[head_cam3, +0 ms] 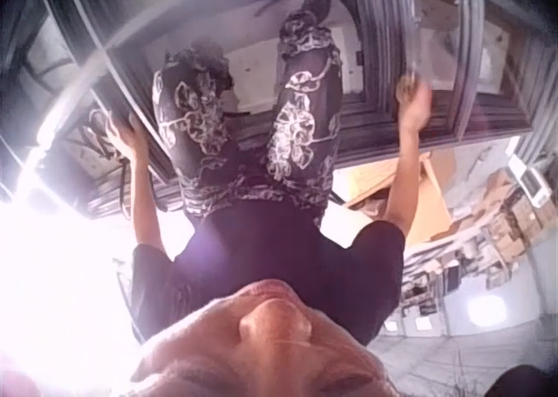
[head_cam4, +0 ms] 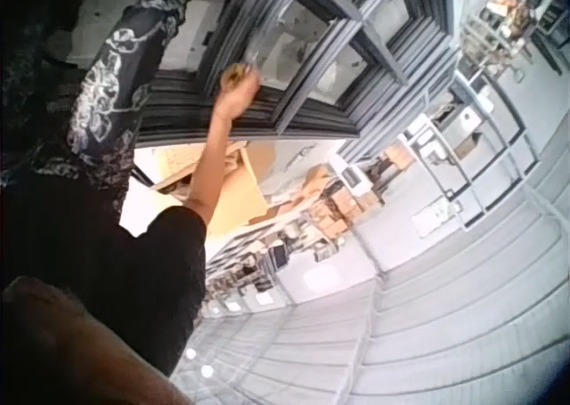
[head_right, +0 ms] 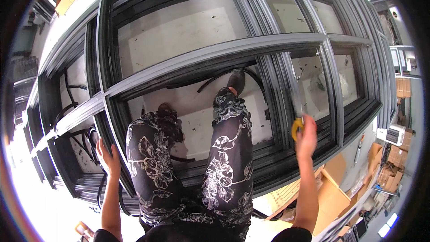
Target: Installing rubber sealing strips into metal window or door frame channels.
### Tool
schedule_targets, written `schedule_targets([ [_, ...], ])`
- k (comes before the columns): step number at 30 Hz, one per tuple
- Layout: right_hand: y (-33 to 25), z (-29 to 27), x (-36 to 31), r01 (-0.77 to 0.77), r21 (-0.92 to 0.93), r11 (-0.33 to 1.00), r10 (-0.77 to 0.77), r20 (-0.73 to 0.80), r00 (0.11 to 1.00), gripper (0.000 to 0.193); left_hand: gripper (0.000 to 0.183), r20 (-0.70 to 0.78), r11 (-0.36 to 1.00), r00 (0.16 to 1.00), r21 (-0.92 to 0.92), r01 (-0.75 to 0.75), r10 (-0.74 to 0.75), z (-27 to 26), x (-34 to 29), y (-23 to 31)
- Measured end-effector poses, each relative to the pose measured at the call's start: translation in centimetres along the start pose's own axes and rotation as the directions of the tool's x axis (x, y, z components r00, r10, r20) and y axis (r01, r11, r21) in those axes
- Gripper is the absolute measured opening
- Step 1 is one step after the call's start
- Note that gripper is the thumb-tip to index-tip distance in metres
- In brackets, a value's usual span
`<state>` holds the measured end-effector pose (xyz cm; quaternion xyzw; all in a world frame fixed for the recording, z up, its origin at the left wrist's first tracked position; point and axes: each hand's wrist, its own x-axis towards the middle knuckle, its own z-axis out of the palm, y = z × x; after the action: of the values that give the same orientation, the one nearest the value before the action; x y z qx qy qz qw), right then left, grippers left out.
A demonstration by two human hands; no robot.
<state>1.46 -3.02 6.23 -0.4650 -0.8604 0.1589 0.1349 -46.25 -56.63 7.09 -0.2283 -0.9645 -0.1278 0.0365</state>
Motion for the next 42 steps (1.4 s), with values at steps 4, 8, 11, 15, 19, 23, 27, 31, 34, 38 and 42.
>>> schedule_targets([
  [4, -8.1, 10.8, 8.0, 0.273, -0.104, 0.956, -0.23, 0.306, 0.924, 0.055, 0.056, 0.106, 0.96, 0.965, -0.126, 0.25, -0.238, 2.8, -5.9, -1.7],
  [8, -10.8, 23.2, 14.1, 0.508, -0.146, 0.849, -0.357, 0.548, 0.756, 0.037, 0.047, 0.092, 0.844, 0.914, -0.357, 0.4, -0.394, 6.5, -9.6, -2.0],
  [11, -11.1, 31.6, 16.7, 0.697, -0.171, 0.697, -0.472, 0.622, 0.625, 0.023, 0.045, 0.14, 0.886, 0.909, -0.208, 0.414, -0.392, 6.9, -11.0, -3.2],
  [15, -11.8, 38.9, 17.6, 0.68, -0.045, 0.732, -0.545, 0.562, 0.622, 0.029, 0.044, 0.205, 0.908, 0.911, -0.15, 0.391, -0.358, 5.7, -12.2, -4.7],
  [19, -13.9, 42.0, 18.0, 0.602, -0.029, 0.798, -0.453, 0.628, 0.632, 0.035, 0.044, 0.103, 0.915, 0.911, 0.002, 0.402, -0.4, 4.9, -13.5, -4.0],
  [23, -15.2, 40.8, 18.9, 0.011, 0.108, 0.994, -0.087, 0.73, 0.678, 0.038, 0.044, 0.209, 0.813, 0.803, -0.059, 0.58, -0.558, 5.0, -13.3, -3.8],
  [27, -15.0, 38.2, 19.7, 0.139, 0.037, 0.99, -0.132, 0.622, 0.772, 0.045, 0.031, 0.171, 0.856, 0.854, -0.089, 0.51, -0.491, 5.6, -12.3, -3.6],
  [31, -14.2, 37.0, 20.1, 0.231, 0.046, 0.972, -0.224, 0.487, 0.844, 0.051, 0.033, 0.221, 0.849, 0.83, -0.018, 0.528, -0.512, 5.0, -12.1, -1.4],
  [34, -14.3, 38.2, 20.2, 0.226, 0.078, 0.971, -0.233, 0.521, 0.821, 0.045, 0.036, 0.214, 0.856, 0.841, -0.037, 0.515, -0.497, 4.5, -11.3, 0.1],
  [38, -15.3, 41.0, 19.4, 0.263, 0.082, 0.961, -0.262, 0.568, 0.781, 0.042, 0.036, 0.166, 0.905, 0.894, -0.011, 0.424, -0.417, 4.0, -10.8, 1.0],
  [42, -15.2, 43.2, 18.4, 0.297, 0.074, 0.952, -0.277, 0.623, 0.732, 0.04, 0.04, 0.194, 0.889, 0.872, 0.002, 0.458, -0.449, 3.8, -11.8, 0.3],
])
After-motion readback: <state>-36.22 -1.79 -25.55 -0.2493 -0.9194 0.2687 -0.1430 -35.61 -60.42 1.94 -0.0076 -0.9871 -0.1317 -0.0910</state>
